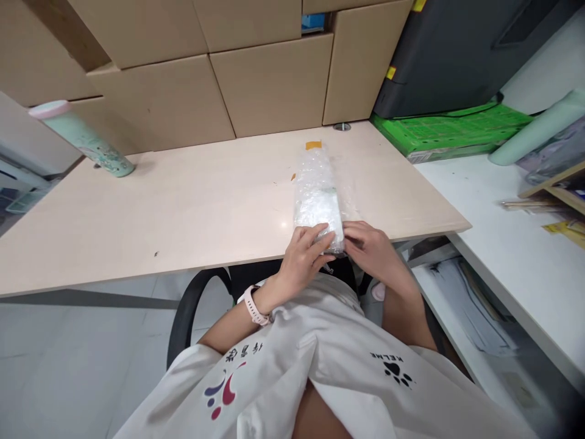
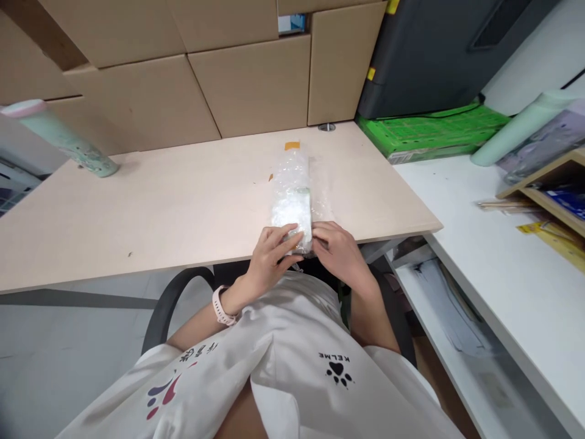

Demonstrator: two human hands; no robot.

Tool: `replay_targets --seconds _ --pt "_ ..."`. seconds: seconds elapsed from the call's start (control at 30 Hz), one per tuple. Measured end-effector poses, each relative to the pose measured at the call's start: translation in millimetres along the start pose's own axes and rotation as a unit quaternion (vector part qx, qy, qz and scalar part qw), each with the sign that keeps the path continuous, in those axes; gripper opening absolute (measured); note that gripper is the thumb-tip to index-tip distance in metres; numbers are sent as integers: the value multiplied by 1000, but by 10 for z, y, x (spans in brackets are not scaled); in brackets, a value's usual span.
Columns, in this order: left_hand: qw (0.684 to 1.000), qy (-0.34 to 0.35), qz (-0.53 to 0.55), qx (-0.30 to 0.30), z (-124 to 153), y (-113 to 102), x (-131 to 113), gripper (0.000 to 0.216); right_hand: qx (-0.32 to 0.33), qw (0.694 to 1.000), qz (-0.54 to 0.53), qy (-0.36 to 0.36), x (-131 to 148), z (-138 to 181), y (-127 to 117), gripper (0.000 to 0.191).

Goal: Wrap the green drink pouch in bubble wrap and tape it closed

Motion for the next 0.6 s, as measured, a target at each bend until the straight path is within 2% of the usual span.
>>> replay_targets --seconds 0.1,0.2,0.27,0.37,0.47,0.6 --pt "998 4 -25 54 -27 81 -50 27 -100 992 41 61 15 128 -197 20" --pt "996 -5 -31 84 -57 122 -78 25 -148 988 27 19 153 111 -217 23" --pt "996 -5 -30 79 -71 113 -85 19 -111 993 -7 -30 231 23 -99 28" --pt "997 5 -13 78 -44 74 -84 13 -56 997 -34 -30 202 -97 98 33" --pt "996 12 -12 86 56 17 -60 31 -56 996 -62 -8 102 -132 166 34" --pt "992 -10 -81 96 191 -4 45 52 -53 996 -67 -28 72 -112 154 32"
Point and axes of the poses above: each hand's wrist, its own z-axis away from the middle knuckle, its own y-axis out of the palm, x = y × z, the point moved 5 cm from there along -z, towards the middle knuckle, and after that the axes turned 4 degrees about x, right-handed, at the moved point
